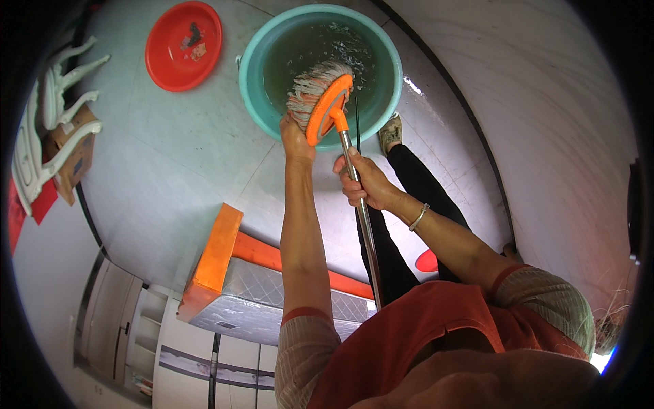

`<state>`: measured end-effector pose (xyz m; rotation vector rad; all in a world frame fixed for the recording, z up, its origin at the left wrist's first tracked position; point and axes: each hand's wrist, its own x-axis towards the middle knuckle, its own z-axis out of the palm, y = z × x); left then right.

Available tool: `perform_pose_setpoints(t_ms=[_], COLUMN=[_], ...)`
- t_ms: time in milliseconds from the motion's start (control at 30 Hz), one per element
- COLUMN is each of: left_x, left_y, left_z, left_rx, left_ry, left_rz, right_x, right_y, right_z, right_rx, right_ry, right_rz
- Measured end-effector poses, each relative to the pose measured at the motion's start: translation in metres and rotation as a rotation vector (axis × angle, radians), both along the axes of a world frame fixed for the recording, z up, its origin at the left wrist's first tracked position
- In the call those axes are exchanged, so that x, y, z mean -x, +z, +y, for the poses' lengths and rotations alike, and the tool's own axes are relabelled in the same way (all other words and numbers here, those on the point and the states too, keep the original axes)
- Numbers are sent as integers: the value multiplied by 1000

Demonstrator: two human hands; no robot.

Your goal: The person dips a mop into a bucket of water, wrings it out, and uses it to clean the upper part of a window. They then use a cloth to wipe the window frame and sill, and finally use a squeegee to dry the glass.

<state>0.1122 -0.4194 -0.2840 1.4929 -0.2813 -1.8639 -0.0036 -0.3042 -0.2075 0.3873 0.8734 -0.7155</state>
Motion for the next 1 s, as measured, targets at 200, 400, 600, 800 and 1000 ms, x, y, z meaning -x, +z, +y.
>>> perform_pose_setpoints(t_ms=[200, 400, 600, 800, 1000], left_x=[16, 14, 31, 47, 62], left_y=[6, 10, 35, 9, 2], left_z=[19, 20, -35, -65, -43], left_rx=[-4, 449, 610, 379, -9], left_ry=[-81, -654, -1120, -1015, -616], left_rz=[-174, -363, -511, 224, 289], right_x=[1, 20, 14, -4, -4], right_y=[-27, -39, -25, -14, -27], right_z=[-52, -30, -27, -30, -20], right_rx=[-126, -76, -151, -77, -40], right_ry=[-103, -103, -127, -58, -47], right_rz=[529, 304, 109, 149, 180])
